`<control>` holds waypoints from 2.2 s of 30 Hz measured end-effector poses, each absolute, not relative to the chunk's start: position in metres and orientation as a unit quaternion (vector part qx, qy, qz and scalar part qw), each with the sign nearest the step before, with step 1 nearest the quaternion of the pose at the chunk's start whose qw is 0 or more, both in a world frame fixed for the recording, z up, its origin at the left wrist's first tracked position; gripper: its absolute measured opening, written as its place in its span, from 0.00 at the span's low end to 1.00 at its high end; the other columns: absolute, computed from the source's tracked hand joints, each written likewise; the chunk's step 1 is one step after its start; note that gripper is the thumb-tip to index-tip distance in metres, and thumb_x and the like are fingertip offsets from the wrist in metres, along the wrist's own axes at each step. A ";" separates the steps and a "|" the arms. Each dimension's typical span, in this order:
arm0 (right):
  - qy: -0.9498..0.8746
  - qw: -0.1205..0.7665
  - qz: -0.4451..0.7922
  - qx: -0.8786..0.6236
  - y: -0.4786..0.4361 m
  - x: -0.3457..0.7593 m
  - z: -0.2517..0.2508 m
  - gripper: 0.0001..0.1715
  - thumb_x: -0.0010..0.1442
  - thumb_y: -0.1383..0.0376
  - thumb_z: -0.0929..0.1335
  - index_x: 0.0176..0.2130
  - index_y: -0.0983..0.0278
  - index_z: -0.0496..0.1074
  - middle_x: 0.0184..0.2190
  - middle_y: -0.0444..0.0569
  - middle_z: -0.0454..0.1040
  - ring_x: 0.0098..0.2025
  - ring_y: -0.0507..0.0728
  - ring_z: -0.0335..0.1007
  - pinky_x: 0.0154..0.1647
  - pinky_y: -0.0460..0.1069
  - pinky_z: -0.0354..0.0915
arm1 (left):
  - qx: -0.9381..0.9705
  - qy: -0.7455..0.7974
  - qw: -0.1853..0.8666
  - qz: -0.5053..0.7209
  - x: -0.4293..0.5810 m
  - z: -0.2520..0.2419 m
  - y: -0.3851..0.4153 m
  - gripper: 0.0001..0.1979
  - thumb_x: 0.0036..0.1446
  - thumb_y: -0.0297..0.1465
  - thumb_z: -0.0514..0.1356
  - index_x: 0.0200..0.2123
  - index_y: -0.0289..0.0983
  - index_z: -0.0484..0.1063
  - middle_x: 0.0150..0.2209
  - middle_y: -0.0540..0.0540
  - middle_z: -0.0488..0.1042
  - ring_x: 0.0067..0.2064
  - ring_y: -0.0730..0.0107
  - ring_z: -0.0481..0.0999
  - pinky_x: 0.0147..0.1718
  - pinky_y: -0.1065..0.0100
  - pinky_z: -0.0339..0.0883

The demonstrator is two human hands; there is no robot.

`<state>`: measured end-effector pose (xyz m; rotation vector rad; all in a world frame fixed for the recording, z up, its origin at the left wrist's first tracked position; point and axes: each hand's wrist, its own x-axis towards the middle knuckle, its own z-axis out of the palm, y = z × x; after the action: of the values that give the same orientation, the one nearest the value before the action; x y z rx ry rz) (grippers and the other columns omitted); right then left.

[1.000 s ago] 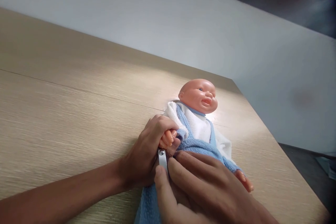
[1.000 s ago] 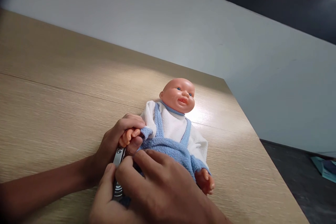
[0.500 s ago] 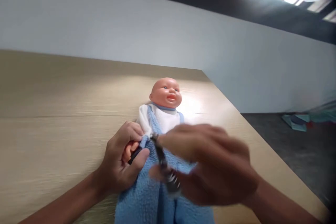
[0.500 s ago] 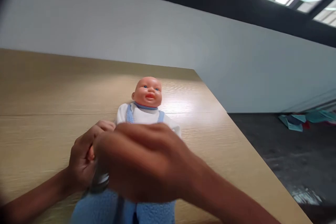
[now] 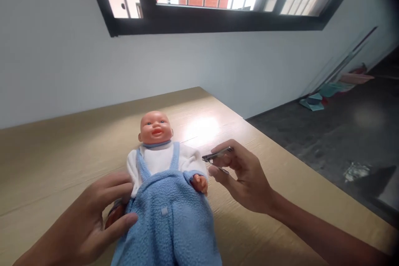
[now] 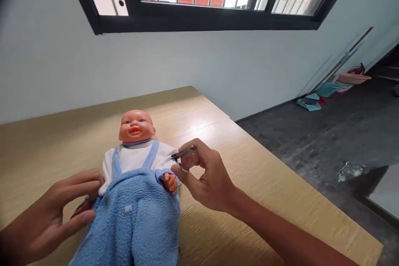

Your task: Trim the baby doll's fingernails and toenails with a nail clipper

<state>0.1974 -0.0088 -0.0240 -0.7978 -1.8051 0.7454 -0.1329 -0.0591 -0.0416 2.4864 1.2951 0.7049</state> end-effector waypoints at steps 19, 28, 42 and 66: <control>-0.705 0.614 0.243 -0.261 -0.034 0.195 -0.078 0.18 0.59 0.69 0.71 0.49 0.62 0.67 0.35 0.45 0.74 0.34 0.53 0.73 0.37 0.50 0.72 | 0.898 0.411 0.140 0.068 0.000 -0.006 -0.021 0.07 0.64 0.34 0.60 0.45 0.42 0.70 0.52 0.48 0.74 0.51 0.54 0.71 0.54 0.45 0.62; -0.719 0.629 0.218 -0.198 -0.034 0.198 -0.084 0.23 0.61 0.63 0.73 0.53 0.65 0.67 0.38 0.52 0.78 0.39 0.58 0.78 0.39 0.54 0.76 | 0.894 0.408 0.120 0.140 -0.005 -0.018 -0.020 0.13 0.68 0.35 0.56 0.54 0.43 0.65 0.47 0.46 0.76 0.44 0.57 0.75 0.40 0.59 0.68; -0.780 0.581 0.118 -0.201 -0.036 0.196 -0.072 0.15 0.64 0.61 0.72 0.47 0.67 0.68 0.26 0.44 0.77 0.37 0.54 0.81 0.55 0.53 0.76 | 0.909 0.384 0.088 0.138 -0.005 -0.014 -0.019 0.12 0.72 0.32 0.48 0.56 0.42 0.59 0.54 0.44 0.73 0.51 0.57 0.73 0.45 0.57 0.66; -0.808 0.548 0.095 -0.196 -0.037 0.199 -0.063 0.10 0.65 0.67 0.71 0.45 0.68 0.70 0.39 0.57 0.82 0.52 0.57 0.79 0.57 0.51 0.75 | 0.904 0.390 0.117 0.131 -0.004 -0.013 -0.020 0.08 0.72 0.32 0.48 0.52 0.42 0.61 0.47 0.48 0.72 0.45 0.61 0.71 0.43 0.58 0.61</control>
<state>0.1985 -0.0374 -0.0628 -0.4640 -1.9131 0.2245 -0.0037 -0.0201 -0.0128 2.6459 1.1412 0.3822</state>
